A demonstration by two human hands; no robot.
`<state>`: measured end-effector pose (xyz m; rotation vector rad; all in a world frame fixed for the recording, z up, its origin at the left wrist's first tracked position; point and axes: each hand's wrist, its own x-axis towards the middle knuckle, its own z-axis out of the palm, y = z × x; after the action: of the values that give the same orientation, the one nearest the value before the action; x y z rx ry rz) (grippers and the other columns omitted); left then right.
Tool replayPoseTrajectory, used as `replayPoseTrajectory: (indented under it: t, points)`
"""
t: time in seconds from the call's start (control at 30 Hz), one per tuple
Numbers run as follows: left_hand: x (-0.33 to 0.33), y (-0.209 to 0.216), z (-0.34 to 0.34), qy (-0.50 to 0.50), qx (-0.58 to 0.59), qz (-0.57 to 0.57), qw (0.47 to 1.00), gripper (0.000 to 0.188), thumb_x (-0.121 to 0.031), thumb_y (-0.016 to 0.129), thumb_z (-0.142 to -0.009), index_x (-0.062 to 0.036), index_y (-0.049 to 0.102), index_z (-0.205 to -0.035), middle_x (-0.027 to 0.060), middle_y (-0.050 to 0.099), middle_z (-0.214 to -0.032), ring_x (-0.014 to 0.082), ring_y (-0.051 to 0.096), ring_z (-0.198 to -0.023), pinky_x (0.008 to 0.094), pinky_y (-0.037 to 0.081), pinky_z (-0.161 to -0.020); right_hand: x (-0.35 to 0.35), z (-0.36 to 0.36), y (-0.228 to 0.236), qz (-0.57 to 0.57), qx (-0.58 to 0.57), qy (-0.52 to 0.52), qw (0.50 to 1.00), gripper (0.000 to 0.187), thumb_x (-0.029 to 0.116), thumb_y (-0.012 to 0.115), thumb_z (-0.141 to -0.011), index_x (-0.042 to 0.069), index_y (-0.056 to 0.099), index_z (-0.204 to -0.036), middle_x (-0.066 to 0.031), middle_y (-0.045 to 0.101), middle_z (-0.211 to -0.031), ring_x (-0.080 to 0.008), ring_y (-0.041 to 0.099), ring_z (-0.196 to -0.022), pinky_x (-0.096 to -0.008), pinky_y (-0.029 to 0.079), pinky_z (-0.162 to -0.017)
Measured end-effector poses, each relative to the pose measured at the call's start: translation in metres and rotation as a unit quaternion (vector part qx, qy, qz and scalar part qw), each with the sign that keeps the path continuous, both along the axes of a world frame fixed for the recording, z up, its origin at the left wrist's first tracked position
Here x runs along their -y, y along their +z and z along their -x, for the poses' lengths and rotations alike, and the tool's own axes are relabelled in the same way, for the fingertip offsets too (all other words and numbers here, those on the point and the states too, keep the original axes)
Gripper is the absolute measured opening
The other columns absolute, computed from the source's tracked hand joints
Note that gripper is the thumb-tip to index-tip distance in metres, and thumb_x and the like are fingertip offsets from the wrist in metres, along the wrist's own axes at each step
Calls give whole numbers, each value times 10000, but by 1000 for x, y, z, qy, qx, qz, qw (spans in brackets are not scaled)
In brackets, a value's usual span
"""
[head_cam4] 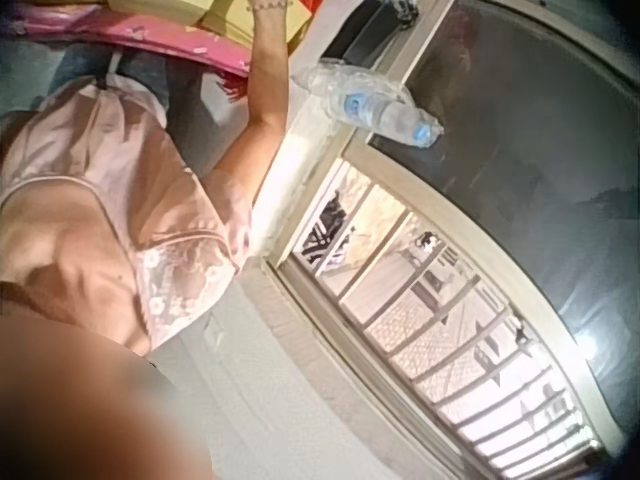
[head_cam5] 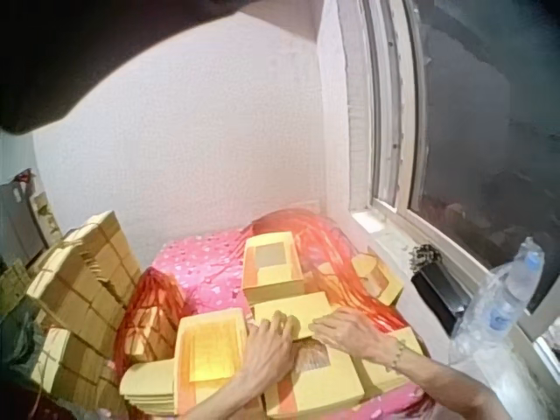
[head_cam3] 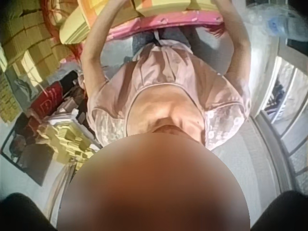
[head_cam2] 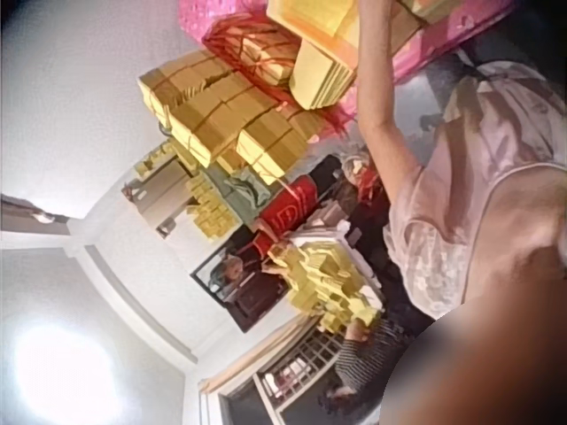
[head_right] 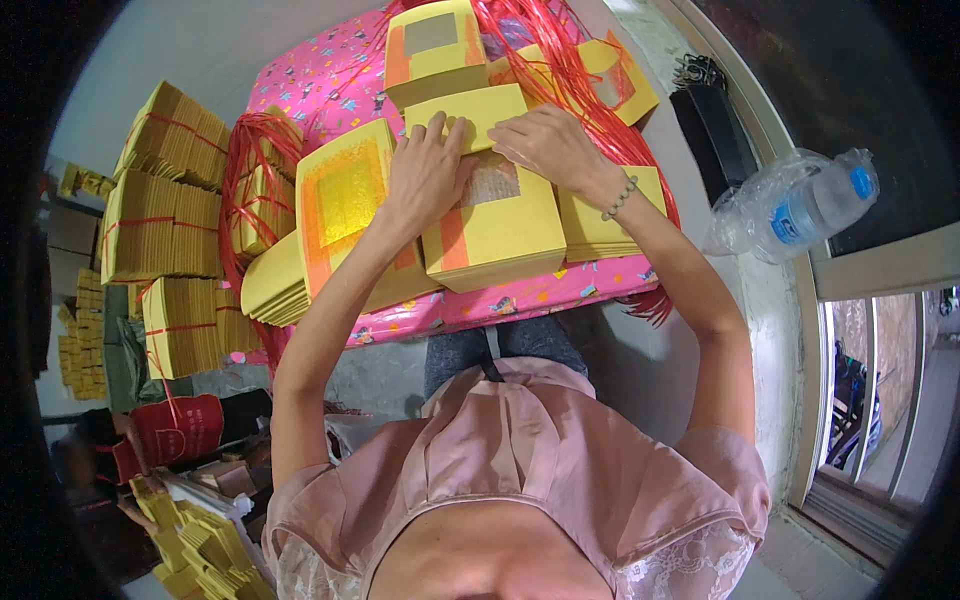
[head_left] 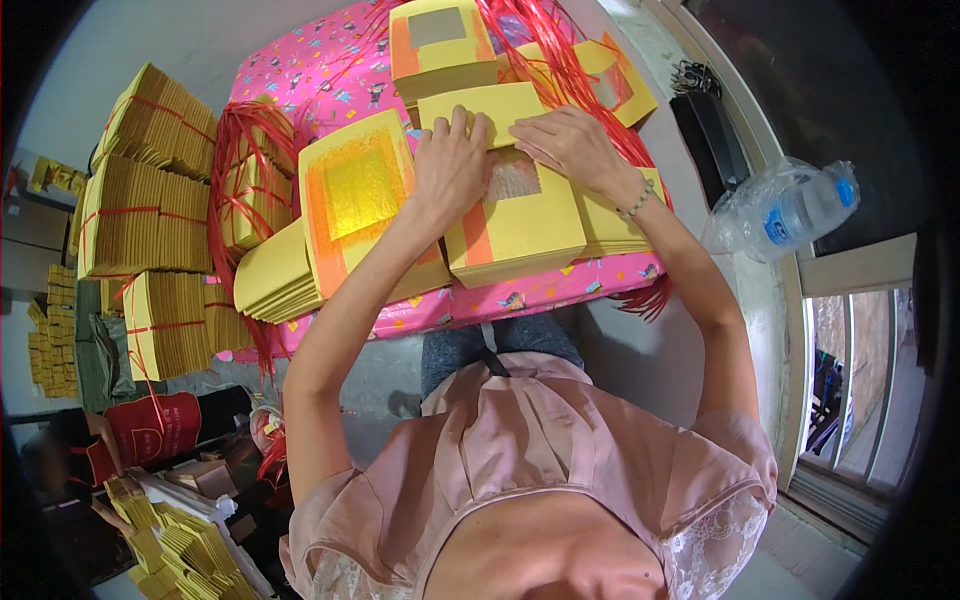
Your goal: Sorting, aligning, and stacking sheets of joss paper (spirit money) in a workshop setting.
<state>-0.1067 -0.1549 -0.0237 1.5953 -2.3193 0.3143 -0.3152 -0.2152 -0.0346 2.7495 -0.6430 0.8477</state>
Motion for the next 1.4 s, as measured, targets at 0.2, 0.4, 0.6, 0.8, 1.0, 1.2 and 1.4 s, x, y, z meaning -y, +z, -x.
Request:
replayPoseTrajectory:
  t: [0.2,0.4,0.6,0.8,1.0,1.2,1.4]
  points:
    - [8,-5,8,21,91,79,992,469,-117,583,-808,-99,516,-1271,131,530,-1328,278,586,-959,400,459,-808,-10,10,4,-122,138,-51,982,317,271,645,-894,51,652,-1122,-125,668,-1095,-282,649,-983,-370,507,-852]
    - [-10,9,40,-5,70,159,985,500,-110,568,-803,-103,522,-1301,112,509,-1369,247,559,-1010,371,443,-829,-30,48,20,-512,402,-108,751,465,318,577,-965,-44,542,-1254,-166,609,-1219,-238,613,-1101,-342,500,-923]
    - [-36,6,98,-68,44,193,978,533,-137,557,-813,-72,498,-1338,151,456,-1406,278,535,-1105,390,436,-903,-55,103,16,-700,475,0,534,340,157,512,-987,-55,506,-1253,-121,622,-1191,-170,638,-1041,-301,542,-888]
    - [-103,-24,135,-315,-65,88,943,567,-134,541,-812,-24,453,-1362,218,409,-1427,338,456,-1262,432,390,-1016,-69,145,-17,-620,517,-131,575,343,96,482,-975,-43,492,-1289,-117,616,-1184,-165,616,-1036,-285,481,-912]
    - [-137,-89,149,-276,-97,-50,955,637,-73,570,-759,41,420,-1367,235,433,-1379,385,432,-1271,440,370,-1045,-76,166,-75,-566,539,-193,593,312,90,467,-981,-42,501,-1261,-101,632,-1122,-131,609,-992,-260,473,-871]
    - [-133,-94,149,-251,-125,-104,954,692,-25,598,-726,55,394,-1383,262,393,-1398,408,394,-1296,459,353,-1067,-77,167,-110,-522,472,-228,673,292,81,464,-977,-44,506,-1238,-100,637,-1083,-119,603,-946,-260,475,-829]
    - [-120,-95,158,-233,-166,-44,957,752,5,589,-731,106,296,-1417,306,294,-1462,454,319,-1353,494,332,-1087,-71,185,-151,-450,404,-299,738,300,113,488,-959,-25,510,-1225,-134,632,-1064,-156,597,-898,-297,470,-828]
